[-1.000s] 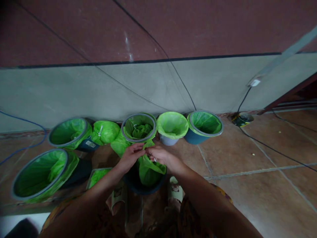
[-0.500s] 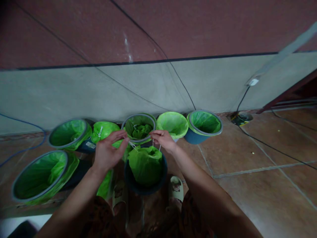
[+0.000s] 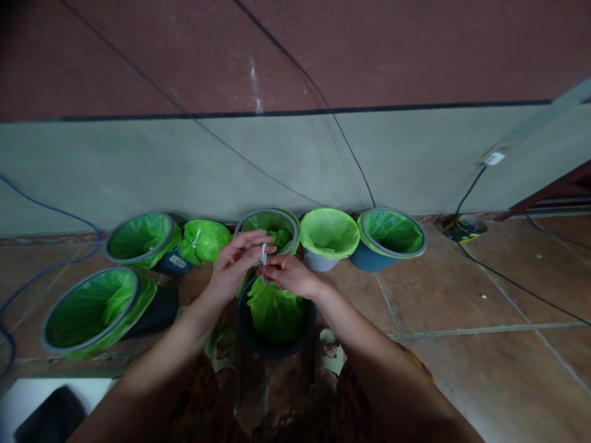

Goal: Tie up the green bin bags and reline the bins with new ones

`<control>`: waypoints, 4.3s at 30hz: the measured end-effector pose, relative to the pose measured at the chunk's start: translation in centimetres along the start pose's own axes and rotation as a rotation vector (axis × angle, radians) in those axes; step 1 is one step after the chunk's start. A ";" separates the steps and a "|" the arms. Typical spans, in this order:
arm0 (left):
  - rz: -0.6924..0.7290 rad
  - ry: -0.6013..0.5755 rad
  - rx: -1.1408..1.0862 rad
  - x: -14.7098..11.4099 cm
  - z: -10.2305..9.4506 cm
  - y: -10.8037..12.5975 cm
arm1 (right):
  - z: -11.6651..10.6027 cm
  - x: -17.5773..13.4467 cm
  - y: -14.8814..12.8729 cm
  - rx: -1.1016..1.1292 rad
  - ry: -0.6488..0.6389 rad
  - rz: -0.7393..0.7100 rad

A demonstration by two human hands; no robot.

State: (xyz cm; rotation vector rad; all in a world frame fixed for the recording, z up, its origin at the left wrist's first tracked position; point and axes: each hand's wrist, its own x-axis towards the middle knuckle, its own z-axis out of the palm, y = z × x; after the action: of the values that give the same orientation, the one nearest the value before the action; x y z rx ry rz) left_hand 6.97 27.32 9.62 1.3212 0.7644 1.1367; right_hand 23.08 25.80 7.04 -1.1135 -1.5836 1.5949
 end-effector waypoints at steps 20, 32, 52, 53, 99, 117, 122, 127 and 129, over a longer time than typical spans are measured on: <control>-0.508 0.149 0.321 -0.4 0.2 -9.5 | -4.1 -0.9 -0.2 -0.025 0.181 -0.110; -0.234 -0.528 0.644 -2.7 2.9 -8.4 | -4.3 -0.4 -0.4 0.177 0.167 -0.154; -0.117 -0.168 0.734 -1.1 -0.8 -7.2 | -3.9 -0.9 3.5 -0.397 -0.225 0.151; -0.045 -0.232 0.763 -1.1 -0.7 -6.7 | -3.9 -0.6 3.8 -0.383 -0.118 0.092; -0.426 -0.168 1.136 -1.0 -2.9 -5.1 | -8.4 -1.7 3.9 -0.253 0.128 0.382; -0.448 -0.104 -0.015 -1.0 -0.7 -5.2 | -4.6 -1.6 -0.1 0.111 -0.039 -0.008; -0.337 -0.254 0.236 -1.5 -0.2 -6.2 | -2.8 -0.9 0.4 0.261 -0.011 -0.052; -0.241 -0.206 0.379 -1.6 -0.3 -6.3 | -2.1 -0.2 2.5 0.273 0.129 0.137; -0.236 -0.184 0.394 -1.5 -0.3 -6.1 | -1.8 -0.2 2.9 0.159 0.100 0.132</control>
State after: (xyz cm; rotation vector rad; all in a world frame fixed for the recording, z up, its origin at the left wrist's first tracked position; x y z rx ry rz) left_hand 7.45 26.71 3.38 1.5864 1.0114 0.6861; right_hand 25.11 26.20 4.34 -1.2118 -1.3180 1.6914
